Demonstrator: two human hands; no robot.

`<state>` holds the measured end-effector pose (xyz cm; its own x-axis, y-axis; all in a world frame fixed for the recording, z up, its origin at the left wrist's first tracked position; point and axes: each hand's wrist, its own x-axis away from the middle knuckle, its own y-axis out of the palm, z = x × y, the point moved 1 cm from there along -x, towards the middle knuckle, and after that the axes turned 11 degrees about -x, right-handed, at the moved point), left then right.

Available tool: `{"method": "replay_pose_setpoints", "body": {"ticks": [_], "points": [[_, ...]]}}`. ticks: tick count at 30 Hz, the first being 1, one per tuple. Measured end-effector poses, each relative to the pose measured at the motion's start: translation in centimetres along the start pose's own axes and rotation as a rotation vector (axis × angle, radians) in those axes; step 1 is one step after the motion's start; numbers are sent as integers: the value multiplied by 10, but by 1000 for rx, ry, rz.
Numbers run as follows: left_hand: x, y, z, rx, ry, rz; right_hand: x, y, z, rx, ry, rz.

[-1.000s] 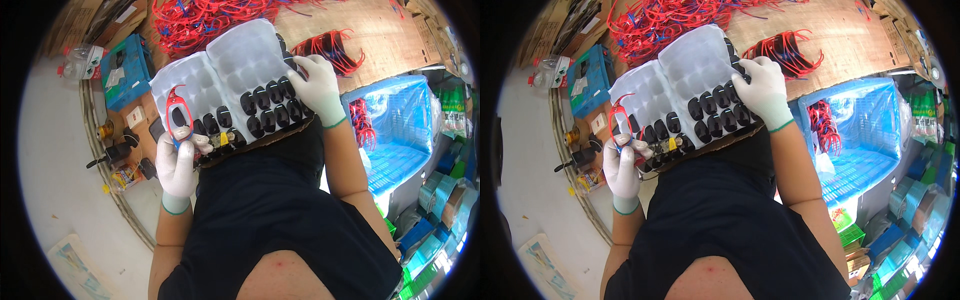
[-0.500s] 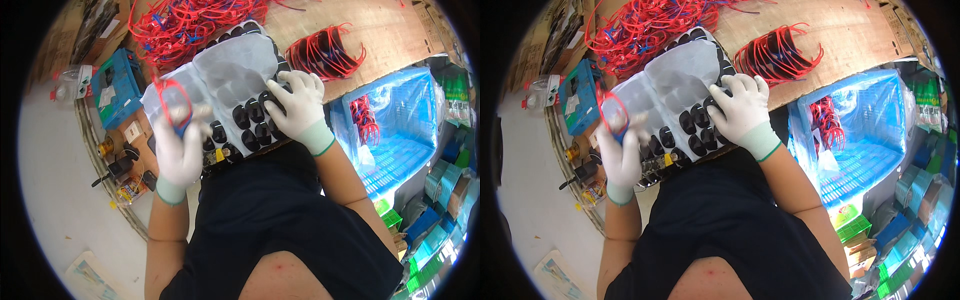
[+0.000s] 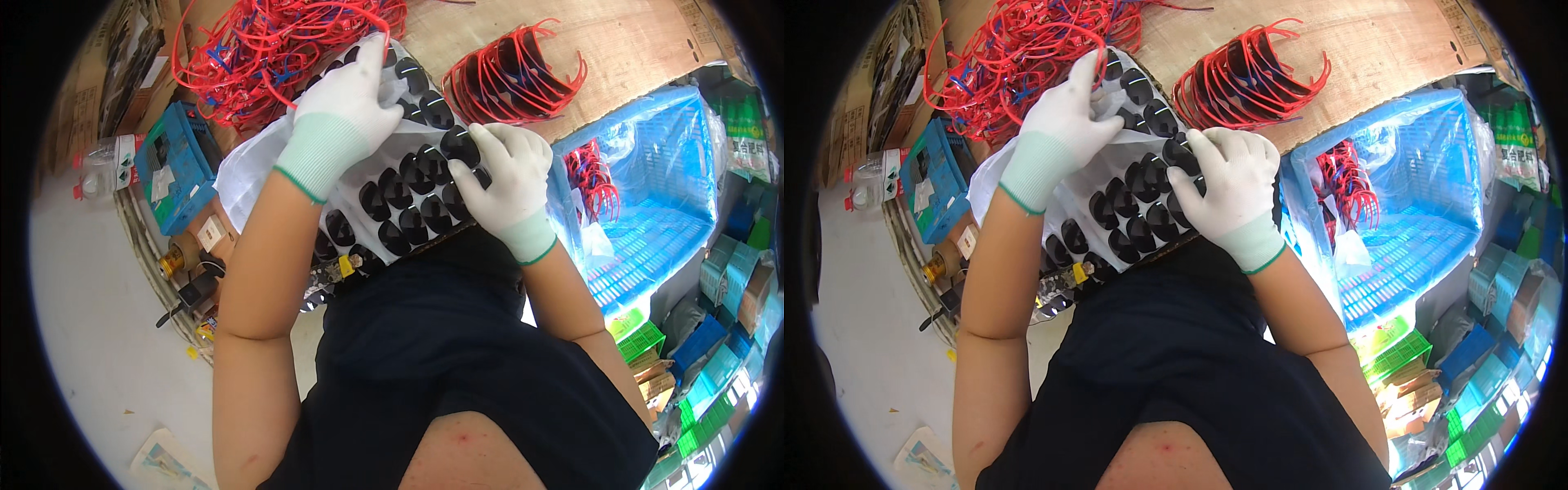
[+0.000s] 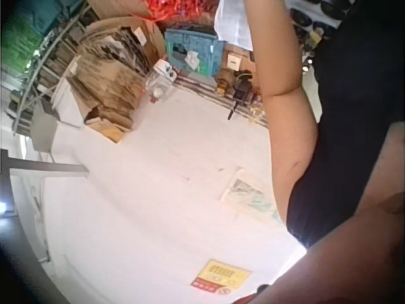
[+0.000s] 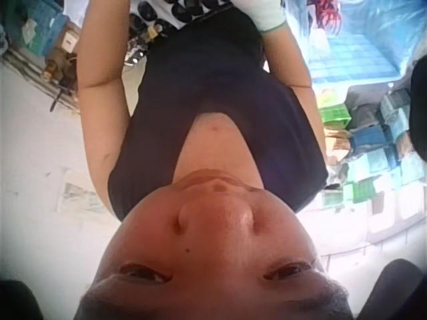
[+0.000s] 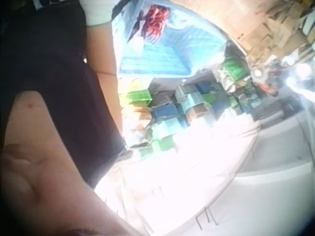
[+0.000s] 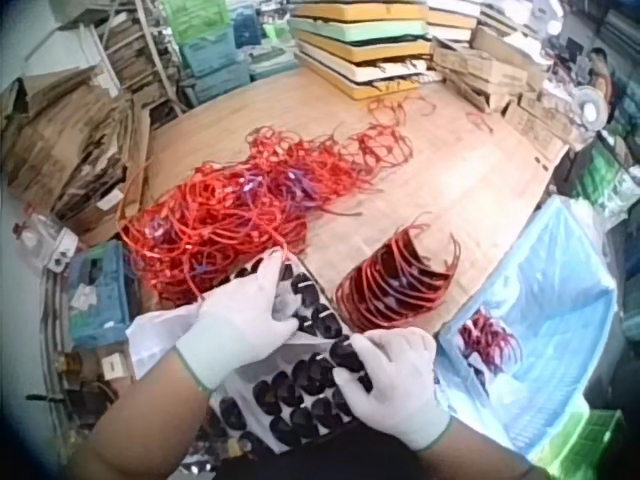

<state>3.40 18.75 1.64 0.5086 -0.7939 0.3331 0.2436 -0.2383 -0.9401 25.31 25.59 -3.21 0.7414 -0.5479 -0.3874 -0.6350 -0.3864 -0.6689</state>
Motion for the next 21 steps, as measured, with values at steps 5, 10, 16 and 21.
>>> {"method": "replay_pose_setpoints", "body": {"ticks": [5,10,16,21], "points": [[28,4,-13,227,59,201,2,6,6,-65,24,-55],[47,16,-30,455,221,388,0,6,5,-120,-128,-25],[60,16,-37,489,202,351,-2,4,4,-70,-93,-11],[62,20,-34,445,207,390,-17,3,5,-204,-44,29]]}}
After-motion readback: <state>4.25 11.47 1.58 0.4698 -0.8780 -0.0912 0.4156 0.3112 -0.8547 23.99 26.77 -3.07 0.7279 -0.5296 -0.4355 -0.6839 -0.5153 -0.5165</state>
